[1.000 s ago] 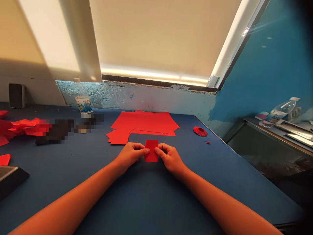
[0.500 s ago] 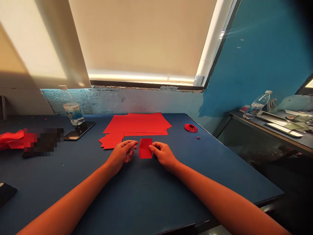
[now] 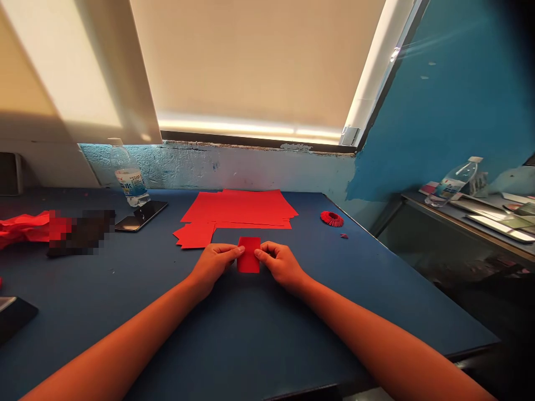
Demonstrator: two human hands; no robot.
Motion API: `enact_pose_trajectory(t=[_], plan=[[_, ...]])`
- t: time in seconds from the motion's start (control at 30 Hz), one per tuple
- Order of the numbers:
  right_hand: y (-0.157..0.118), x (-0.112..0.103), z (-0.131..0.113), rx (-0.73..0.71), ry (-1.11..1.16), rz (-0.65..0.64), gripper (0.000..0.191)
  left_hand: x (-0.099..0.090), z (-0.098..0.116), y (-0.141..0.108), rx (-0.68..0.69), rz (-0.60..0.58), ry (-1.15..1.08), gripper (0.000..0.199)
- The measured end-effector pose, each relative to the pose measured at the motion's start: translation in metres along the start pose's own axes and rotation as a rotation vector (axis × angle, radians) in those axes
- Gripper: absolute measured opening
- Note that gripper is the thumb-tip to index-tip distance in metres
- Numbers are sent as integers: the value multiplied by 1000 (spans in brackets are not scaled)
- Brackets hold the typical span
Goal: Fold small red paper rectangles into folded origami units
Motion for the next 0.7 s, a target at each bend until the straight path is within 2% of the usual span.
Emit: enact_pose_trajectory(t=[0.27,0.37,0.53,0.7], plan=[[1,1,7,40,64,-7,24,-11,2,0,2,160,-129,26],[0,1,6,40,72,-9,24,-8,3,2,3,104,-121,31],[-1,3,0,6,1,-48,22,5,10,-2,54,-30,72,35],[-1,3,-1,-4,-27,-55,22,-6,1,1,-2,72,-69,33]])
Point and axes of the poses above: each hand's wrist, its own y-axis towards the middle knuckle, its own x-axis out of the palm, z = x × y, the point moved 8 cm from there along y, towards the middle knuckle, and after that the axes turned 2 degrees about -y, right-handed, at the moved point
